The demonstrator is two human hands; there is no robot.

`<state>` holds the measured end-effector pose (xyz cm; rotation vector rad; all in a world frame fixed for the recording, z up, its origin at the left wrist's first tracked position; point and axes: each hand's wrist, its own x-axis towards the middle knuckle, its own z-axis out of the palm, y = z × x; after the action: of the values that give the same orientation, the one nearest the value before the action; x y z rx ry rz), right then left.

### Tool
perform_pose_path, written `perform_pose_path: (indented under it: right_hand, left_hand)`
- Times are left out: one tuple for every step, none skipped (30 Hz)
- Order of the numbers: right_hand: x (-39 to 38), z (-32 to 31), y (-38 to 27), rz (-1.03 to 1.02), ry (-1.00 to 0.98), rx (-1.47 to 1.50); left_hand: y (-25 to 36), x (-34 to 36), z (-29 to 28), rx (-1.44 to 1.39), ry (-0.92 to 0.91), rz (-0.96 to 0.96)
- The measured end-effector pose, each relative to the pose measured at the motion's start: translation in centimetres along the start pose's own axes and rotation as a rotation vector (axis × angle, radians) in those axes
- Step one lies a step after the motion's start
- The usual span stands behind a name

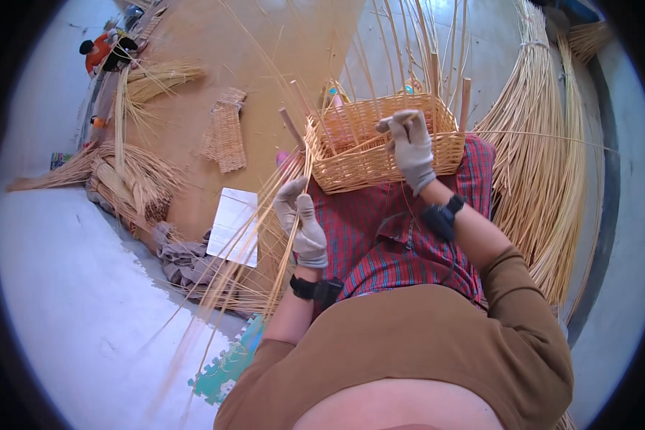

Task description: The person is weaving a rectangular basket from straw or willow strips around a set of vertical wooden posts.

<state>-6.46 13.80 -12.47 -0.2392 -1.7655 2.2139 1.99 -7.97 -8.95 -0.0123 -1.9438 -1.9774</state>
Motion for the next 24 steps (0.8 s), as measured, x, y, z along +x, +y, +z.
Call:
perform_pose_path:
  right_hand:
    - [-0.6, 0.6, 0.2, -0.017, 0.036, 0.005]
    - [-1.8, 0.9, 0.3, -0.024, 0.077, 0.006]
    - [-1.3, 0.7, 0.9, -0.084, 0.013, 0.122]
    - [-1.3, 0.6, 1.5, -0.091, 0.014, 0.112]
    - [-1.4, 0.6, 2.0, -0.043, 0.051, 0.112]
    - [-1.7, 0.4, 2.1, 0.009, 0.085, 0.108]
    - [-2.0, 0.2, 1.8, 0.099, 0.056, 0.1]
    - [-2.6, 0.3, 1.6, 0.099, 0.041, 0.09]
    - [-3.0, 0.4, 1.4, 0.118, 0.048, 0.057]
    - [-2.6, 0.6, 1.2, 0.129, 0.05, 0.026]
    - [-1.5, 0.9, 1.5, 0.01, 0.085, -0.075]
    - [-0.3, 2.2, 0.1, -0.208, -0.002, -0.372]
    - [1.5, 3.6, -1.4, -0.429, -0.089, -0.666]
    - [3.0, 5.9, -3.0, -0.524, -0.163, -0.862]
    - [4.6, 7.7, -4.7, -0.615, -0.239, -1.065]
    - [5.7, 8.8, -6.0, -0.494, -0.302, -1.055]
    - [5.7, 8.8, -6.4, -0.445, -0.294, -0.792]
    - [5.5, 8.7, -6.6, -0.39, -0.292, -0.526]
    - [5.2, 5.6, -4.6, -0.421, -0.3, -0.19]
    - [3.6, 0.7, -1.6, -0.428, -0.286, 0.135]
    - [0.5, -2.6, 0.8, -0.469, -0.119, -0.002]
    - [-1.4, -4.5, 2.1, -0.518, 0.044, -0.134]
    - [-1.7, -4.6, 1.3, -0.513, 0.03, -0.141]
    - [-2.7, -4.3, -0.2, -0.283, 0.095, -0.049]
  left_hand:
    - [0.7, -0.2, 0.9, 0.006, 0.022, -0.075]
    - [1.2, -0.8, 1.1, 0.014, 0.04, -0.163]
    - [-3.2, -1.1, 0.2, 0.147, -0.037, -0.167]
    - [-5.5, -1.5, 0.0, 0.206, -0.237, -0.269]
    - [-5.4, -1.1, 1.6, 0.214, -0.234, -0.165]
    - [-4.7, -0.5, 3.5, 0.22, -0.227, -0.065]
    - [-3.4, 1.5, 4.1, 0.189, -0.287, -0.21]
    - [-2.6, 3.8, 4.4, 0.152, -0.348, -0.353]
    - [-2.8, 5.6, 5.1, 0.083, -0.366, -0.489]
    - [-5.5, 7.4, 4.7, 0.029, -0.425, -0.673]
    - [-7.1, 7.1, 5.3, -0.051, -0.42, -0.692]
    - [-7.4, 7.1, 5.0, -0.116, -0.402, -0.713]
    - [-8.0, 7.3, 5.4, -0.12, -0.391, -0.703]
    - [-8.2, 6.6, 5.8, -0.111, -0.317, -0.663]
    - [-8.4, 5.7, 6.1, -0.107, -0.247, -0.629]
    - [-8.7, 5.3, 6.1, -0.117, -0.241, -0.637]
    - [-9.0, 5.5, 5.9, -0.102, -0.249, -0.643]
    - [-8.8, 5.8, 5.6, -0.087, -0.248, -0.646]
    - [-8.6, 6.1, 5.1, -0.105, -0.28, -0.623]
    - [-8.0, 5.7, 5.4, -0.122, -0.269, -0.639]
    - [-7.6, 5.7, 5.7, -0.085, -0.303, -0.592]
    - [-7.7, 6.2, 6.0, -0.047, -0.336, -0.535]
    - [-8.5, 6.5, 5.8, -0.106, -0.343, -0.468]
    - [-7.8, 6.9, 5.4, -0.192, -0.348, -0.49]
